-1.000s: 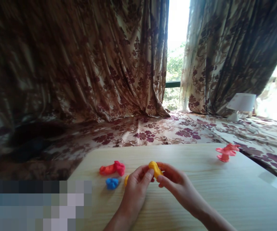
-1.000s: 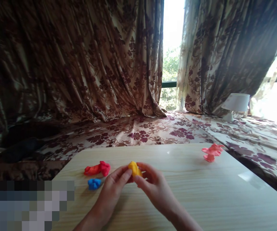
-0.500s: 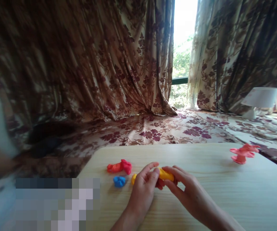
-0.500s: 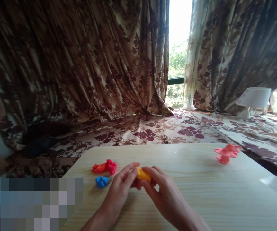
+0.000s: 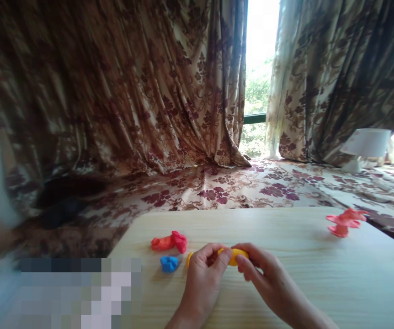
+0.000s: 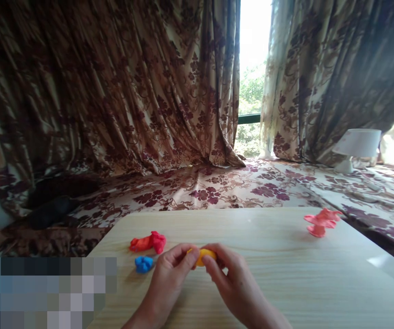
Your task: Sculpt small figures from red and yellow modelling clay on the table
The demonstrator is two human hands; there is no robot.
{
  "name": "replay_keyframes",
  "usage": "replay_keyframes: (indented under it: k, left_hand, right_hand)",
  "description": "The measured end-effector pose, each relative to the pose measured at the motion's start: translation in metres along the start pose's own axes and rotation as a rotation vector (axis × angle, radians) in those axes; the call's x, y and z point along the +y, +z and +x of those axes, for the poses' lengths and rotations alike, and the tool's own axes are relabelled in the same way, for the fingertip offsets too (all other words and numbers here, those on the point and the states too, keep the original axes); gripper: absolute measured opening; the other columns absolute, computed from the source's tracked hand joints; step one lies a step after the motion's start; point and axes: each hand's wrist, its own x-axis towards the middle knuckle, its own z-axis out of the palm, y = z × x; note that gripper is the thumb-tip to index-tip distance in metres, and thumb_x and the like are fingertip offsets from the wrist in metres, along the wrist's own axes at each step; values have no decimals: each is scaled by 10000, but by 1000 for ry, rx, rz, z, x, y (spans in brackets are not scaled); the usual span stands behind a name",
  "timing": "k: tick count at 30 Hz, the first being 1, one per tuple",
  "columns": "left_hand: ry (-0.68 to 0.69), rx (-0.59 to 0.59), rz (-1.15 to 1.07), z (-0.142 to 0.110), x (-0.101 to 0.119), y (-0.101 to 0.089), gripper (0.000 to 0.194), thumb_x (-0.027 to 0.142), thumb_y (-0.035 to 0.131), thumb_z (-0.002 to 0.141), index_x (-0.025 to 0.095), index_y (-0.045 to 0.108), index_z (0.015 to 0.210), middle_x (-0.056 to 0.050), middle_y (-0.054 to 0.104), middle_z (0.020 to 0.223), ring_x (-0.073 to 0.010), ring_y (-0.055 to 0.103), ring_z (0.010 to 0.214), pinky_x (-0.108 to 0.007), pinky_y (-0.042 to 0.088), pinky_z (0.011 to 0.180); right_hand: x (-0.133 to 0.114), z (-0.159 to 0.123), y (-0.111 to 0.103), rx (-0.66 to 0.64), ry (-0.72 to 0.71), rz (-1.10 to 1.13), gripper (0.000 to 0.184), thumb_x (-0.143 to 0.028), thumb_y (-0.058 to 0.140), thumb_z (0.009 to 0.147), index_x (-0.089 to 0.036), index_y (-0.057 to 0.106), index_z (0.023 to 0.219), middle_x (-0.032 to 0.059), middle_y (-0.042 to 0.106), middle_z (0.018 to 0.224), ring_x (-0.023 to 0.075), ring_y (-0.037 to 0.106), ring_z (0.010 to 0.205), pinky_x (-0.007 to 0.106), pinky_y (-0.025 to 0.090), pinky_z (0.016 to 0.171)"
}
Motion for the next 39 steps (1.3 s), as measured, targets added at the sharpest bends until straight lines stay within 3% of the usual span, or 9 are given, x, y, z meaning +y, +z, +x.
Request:
replay_keyframes:
  k: [4, 9, 13, 16, 20, 27, 31, 36, 39]
  left_hand:
    - [51, -8, 154, -1, -1, 0, 316, 424, 570, 749, 163, 683, 886, -18, 618, 680, -149, 553, 660, -238, 450, 607]
    - [193, 66, 247, 2, -7, -3, 317, 412, 494, 800, 183, 654, 950, -70, 619, 961, -184, 586, 851, -267, 488, 707]
    - [406, 159, 347, 6, -19, -3, 230, 355, 484, 814, 198, 649, 847, -52, 622, 826, -173, 589, 785, -249, 484, 663]
    - [502, 52, 612, 7, -32, -3, 248, 293, 436, 841, 201, 627, 712, -34, 589, 670, -149, 568, 647, -231, 457, 588]
    - [548, -43, 919, 5, -43, -2, 234, 221, 419, 833, 206, 611, 700, -44, 586, 707, -169, 572, 709, -258, 456, 624]
    - [592, -122, 1050, 1, -42, 3, 238, 166, 459, 781, 226, 614, 951, -57, 594, 921, -202, 564, 879, -330, 454, 770]
    - [620, -136, 1062, 4, -47, 2, 204, 180, 471, 782, 225, 622, 913, -52, 605, 902, -200, 571, 867, -326, 461, 754]
    - [659, -107, 1068, 8, -56, 0, 187, 223, 492, 789, 227, 629, 915, -54, 619, 908, -201, 583, 871, -324, 478, 752]
    - [663, -57, 1060, 9, -61, -1, 246, 242, 502, 782, 223, 622, 996, -68, 620, 987, -213, 576, 941, -338, 481, 803]
  right_hand:
    - [2, 3, -5, -27, 44, 5, 219, -329, 431, 877, -185, 596, 885, 11, 629, 752, 131, 569, 686, 223, 454, 628]
    - [15, 6, -19, 100, 44, -266, 95, -200, 534, 766, -194, 579, 849, 9, 618, 798, 159, 552, 775, 270, 425, 733]
    - [27, 4, -22, 71, 69, -458, 203, -72, 499, 656, -202, 561, 799, 16, 623, 797, 190, 529, 847, 286, 404, 757]
    - [28, 3, -20, 42, 125, -523, 288, -30, 445, 616, -191, 554, 829, 36, 621, 829, 194, 528, 867, 286, 401, 770]
    - [23, -4, -28, -34, 96, -545, 486, -23, 425, 647, -195, 513, 1093, 64, 589, 1006, 180, 533, 936, 277, 390, 832]
    - [9, -47, -67, -123, 142, -787, 339, -50, 435, 723, -226, 599, 962, 61, 591, 982, 195, 546, 904, 302, 396, 816]
    - [3, -42, -59, -63, 214, -834, 180, -238, 526, 774, -169, 617, 913, 128, 551, 1144, 259, 495, 1081, 352, 377, 904]
    - [19, -17, -36, -43, 195, -934, 299, -250, 424, 855, -136, 579, 1085, 165, 530, 1224, 280, 444, 1180, 415, 343, 964]
    - [38, -39, -32, -73, 102, -982, 428, -356, 460, 850, -169, 496, 1233, 142, 431, 1349, 298, 362, 1254, 453, 301, 1007]
